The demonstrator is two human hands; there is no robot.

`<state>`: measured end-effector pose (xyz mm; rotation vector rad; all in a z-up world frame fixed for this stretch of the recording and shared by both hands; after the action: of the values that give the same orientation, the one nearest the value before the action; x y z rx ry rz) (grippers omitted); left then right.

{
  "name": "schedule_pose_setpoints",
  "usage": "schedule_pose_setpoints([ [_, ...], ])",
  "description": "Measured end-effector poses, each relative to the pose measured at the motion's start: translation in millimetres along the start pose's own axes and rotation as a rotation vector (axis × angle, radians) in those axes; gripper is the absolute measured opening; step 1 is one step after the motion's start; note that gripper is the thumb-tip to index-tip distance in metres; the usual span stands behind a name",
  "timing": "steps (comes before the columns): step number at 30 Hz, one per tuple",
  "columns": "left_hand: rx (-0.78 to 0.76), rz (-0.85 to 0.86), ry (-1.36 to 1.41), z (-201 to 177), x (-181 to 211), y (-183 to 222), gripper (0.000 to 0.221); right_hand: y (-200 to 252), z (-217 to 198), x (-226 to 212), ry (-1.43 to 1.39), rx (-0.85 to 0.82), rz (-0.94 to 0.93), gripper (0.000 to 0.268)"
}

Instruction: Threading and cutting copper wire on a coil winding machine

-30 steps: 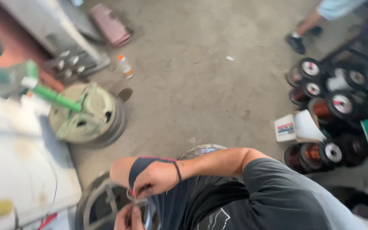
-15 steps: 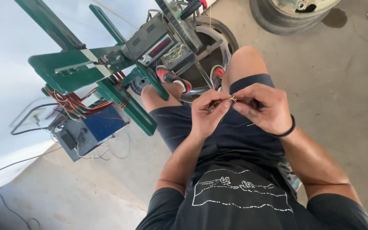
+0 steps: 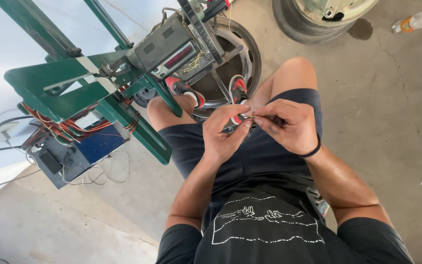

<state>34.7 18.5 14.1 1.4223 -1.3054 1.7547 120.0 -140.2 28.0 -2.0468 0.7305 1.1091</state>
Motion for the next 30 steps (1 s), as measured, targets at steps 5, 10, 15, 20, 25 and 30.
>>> schedule_pose_setpoints([
  [5,0.023,0.080,-0.079,-1,-2,-1,0.013,-6,3,-4,0.164,-0.007,-0.144,0.006],
  [10,-0.020,-0.080,-0.011,-10,-11,0,0.012,-11,4,-13,0.334,0.028,-0.369,0.006],
  [15,-0.206,-0.328,0.421,-10,-37,13,0.016,-11,9,-17,0.268,0.001,-0.538,0.014],
  [20,-0.192,-0.343,0.578,-10,-52,15,0.011,-10,16,-13,0.221,0.021,-0.562,0.017],
  [25,-0.122,-0.308,0.651,-13,-50,13,0.011,-6,16,-3,0.219,0.039,-0.527,0.014],
  [30,-0.007,-0.225,0.815,-9,-49,17,0.017,-1,17,15,0.207,0.015,-0.415,0.010],
])
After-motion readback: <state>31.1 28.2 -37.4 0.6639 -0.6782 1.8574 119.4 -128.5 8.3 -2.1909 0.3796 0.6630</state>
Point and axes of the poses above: each hand's wrist, its own y-axis away from the middle knuckle, its own z-axis out of the palm, x = y × z, the point moved 4 cm from there along -y, towards the middle knuckle, and after that the axes turned 5 degrees about y, right-handed, at the moved point
